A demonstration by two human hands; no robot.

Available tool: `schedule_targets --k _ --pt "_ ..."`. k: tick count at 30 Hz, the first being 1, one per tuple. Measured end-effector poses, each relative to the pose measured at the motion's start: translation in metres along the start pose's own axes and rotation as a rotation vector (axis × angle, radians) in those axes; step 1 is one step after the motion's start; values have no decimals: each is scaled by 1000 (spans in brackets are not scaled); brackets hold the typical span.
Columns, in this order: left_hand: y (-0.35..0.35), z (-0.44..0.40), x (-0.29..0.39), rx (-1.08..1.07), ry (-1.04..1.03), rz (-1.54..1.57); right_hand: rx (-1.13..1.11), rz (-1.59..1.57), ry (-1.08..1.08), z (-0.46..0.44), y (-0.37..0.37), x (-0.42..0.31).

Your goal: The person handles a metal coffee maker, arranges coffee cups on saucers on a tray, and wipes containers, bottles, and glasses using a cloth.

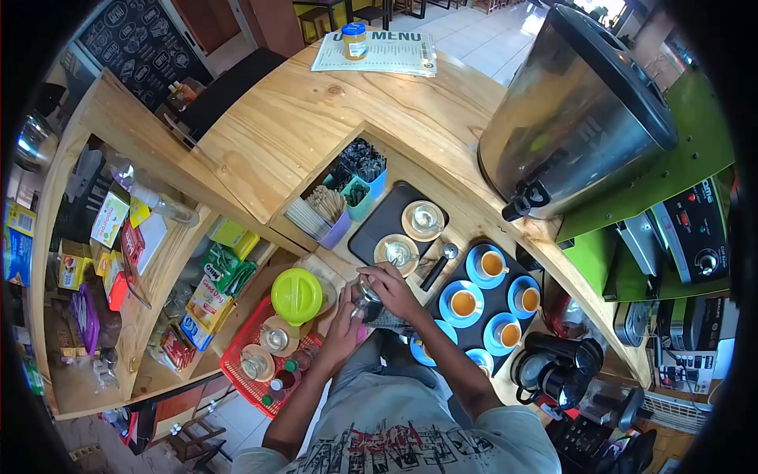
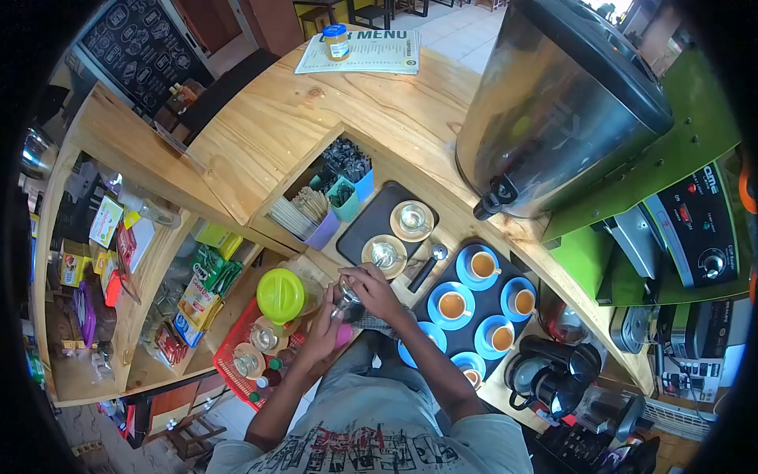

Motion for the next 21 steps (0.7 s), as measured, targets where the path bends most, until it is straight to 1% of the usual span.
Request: schedule_targets --k 3,5,8,11,14,15,17,21 --pt "-2 -2 6 12 9 30 12 3 -6 1 6 -5" --pt "-2 -2 3 5 -1 18 21 82 58 2 7 -9" --pt "-2 -3 4 -18 10 45 29 111 64 1 11 -16" --pt "4 -6 23 38 32 127 41 157 52 -1 15 -25" --pt "7 -11 26 15 42 152 45 136 19 -3 19 -31" --pt "7 -12 24 12 40 151 49 137 18 -4 20 -34" --pt "7 -16 24 -19 -50 108 91 205 72 -4 23 -41" --pt "3 -19 16 -33 -20 163 78 216 48 -4 26 -44"
Point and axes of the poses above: each hand's wrist, its own z-axis away from the middle knuckle, its own y-axis out of the back of the hand, x = y × z, the point moved 5 cm from there along -z, towards the middle knuckle, and after that the axes turned 5 degrees about -z, right-handed, at the moved point
